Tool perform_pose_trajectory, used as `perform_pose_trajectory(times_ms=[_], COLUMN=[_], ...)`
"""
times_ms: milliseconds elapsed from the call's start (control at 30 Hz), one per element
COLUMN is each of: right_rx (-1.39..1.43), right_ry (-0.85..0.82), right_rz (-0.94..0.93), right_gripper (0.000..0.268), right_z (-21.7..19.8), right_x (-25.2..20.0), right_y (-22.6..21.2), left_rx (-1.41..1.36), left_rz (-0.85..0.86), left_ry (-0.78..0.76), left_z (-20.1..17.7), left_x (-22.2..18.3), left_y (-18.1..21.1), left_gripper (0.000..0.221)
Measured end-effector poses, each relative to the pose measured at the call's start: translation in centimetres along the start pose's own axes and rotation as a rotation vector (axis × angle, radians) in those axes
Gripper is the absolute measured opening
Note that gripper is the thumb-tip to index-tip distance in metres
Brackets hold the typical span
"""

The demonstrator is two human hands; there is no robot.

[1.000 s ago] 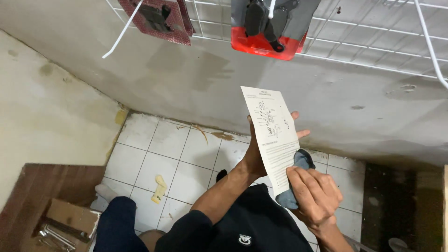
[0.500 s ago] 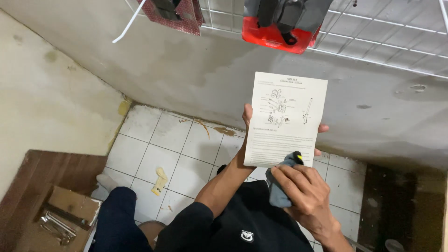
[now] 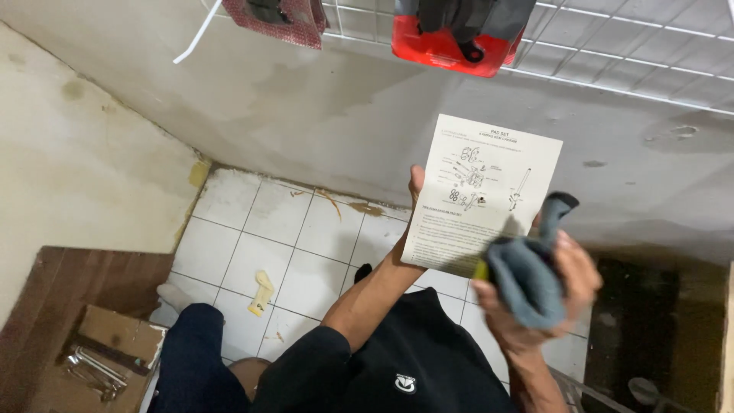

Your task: The person wipes the plastic packaging of two brake pad kits with a yellow and gray cloth. They first clean a Federal Parts kit, then a Yamaha kit, before placing both back on a wall-mounted wire rack.

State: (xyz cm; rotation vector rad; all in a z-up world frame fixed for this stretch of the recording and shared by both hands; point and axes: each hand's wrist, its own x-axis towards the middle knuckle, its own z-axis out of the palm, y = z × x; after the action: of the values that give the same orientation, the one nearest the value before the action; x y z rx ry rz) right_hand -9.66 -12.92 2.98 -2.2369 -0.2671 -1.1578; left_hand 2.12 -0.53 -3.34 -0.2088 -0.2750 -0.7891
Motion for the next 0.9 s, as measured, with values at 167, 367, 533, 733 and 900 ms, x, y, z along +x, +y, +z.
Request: perform_pose_trajectory(times_ms=[167, 367, 533, 733, 900], right_rx=[0.129, -0.107, -0.035, 0.169, 0.232], right_ry=[-0.39, -0.301, -0.155, -0.262, -0.458], right_rz=[-0.188, -0.242, -0.043, -0.24, -0.374], right_gripper=[0.069, 0.056, 0.05, 0.056, 0.073], right_z=[4.7, 4.3, 4.6, 6.8, 5.4], right_x=[-1.9, 3.0, 6.5, 2.0, -1.9], right_y=[-0.6, 2.4, 3.0, 0.7, 1.3], left_rx=[0.011, 0.024, 0.048, 0.079, 0.098], left_rz=[0.012, 0.044, 0.079, 0.092, 0.122], left_ry=[0.029, 0.049, 0.064, 0.092, 0.114], left_z=[-2.7, -14.2, -14.2, -14.0, -13.8], left_x=[-0.2, -4.3, -5.2, -5.7, -7.0], left_y=[0.6, 4.8, 5.8, 6.6, 7.1], left_gripper=[0.109, 0.109, 0.108, 0.107, 0.106])
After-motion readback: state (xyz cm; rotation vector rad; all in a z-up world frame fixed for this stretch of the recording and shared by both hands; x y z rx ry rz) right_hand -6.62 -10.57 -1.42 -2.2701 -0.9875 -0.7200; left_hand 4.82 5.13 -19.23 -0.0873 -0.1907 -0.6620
